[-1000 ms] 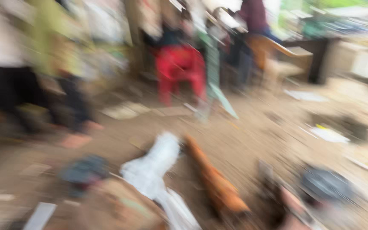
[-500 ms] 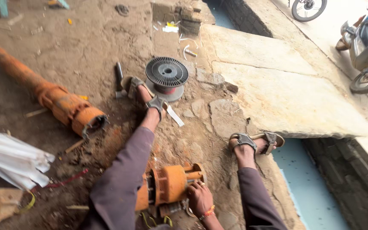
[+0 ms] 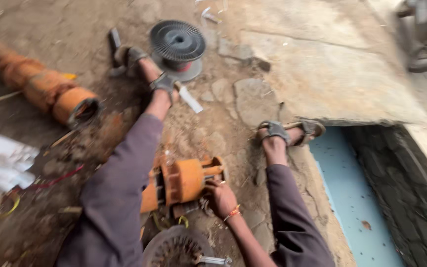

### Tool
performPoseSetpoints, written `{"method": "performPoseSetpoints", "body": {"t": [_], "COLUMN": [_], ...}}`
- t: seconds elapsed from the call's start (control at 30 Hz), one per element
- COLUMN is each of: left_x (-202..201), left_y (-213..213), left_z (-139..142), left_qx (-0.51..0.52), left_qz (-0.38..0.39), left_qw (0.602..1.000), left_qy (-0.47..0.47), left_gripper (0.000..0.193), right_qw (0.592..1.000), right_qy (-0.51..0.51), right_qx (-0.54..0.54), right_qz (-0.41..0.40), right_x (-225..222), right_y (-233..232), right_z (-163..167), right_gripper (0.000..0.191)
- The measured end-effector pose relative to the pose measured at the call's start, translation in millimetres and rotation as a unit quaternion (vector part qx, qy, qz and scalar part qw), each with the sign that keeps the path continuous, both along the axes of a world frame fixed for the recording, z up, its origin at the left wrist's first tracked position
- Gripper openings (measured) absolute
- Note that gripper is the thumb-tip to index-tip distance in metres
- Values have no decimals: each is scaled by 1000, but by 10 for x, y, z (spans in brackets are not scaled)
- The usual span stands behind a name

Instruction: The person sits on the ground and uses a wrench and hammer to tighten bolts on a cylindrical orange motor component. They repeatedly adjust the component and strike the wrench with a hammer to secure the assembly.

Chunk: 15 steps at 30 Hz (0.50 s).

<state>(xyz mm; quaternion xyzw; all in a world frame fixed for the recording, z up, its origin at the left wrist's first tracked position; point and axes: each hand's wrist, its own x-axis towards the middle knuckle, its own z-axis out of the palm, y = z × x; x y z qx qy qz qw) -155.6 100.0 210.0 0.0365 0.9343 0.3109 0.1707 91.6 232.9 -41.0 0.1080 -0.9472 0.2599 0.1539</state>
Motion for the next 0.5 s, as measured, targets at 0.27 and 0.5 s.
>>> {"method": "performPoseSetpoints", "body": {"t": [0.27, 0.5], "left_x": [-28, -45], "left_y": [166, 17], "left_z": [-289, -321], "left_qx": [-10, -4], "left_qz": [11, 22], "left_qw": [1000, 1000], "left_qy": [12, 2], "left_gripper": [81, 80], "right_qw": [989, 998], "right_qy": [-68, -27], "right_qx": [76, 44], "right_qz": [-111, -22], "right_x": [-114, -140], "right_y": [78, 63], "right_z": [-159, -280], "right_gripper": [14, 21]}}
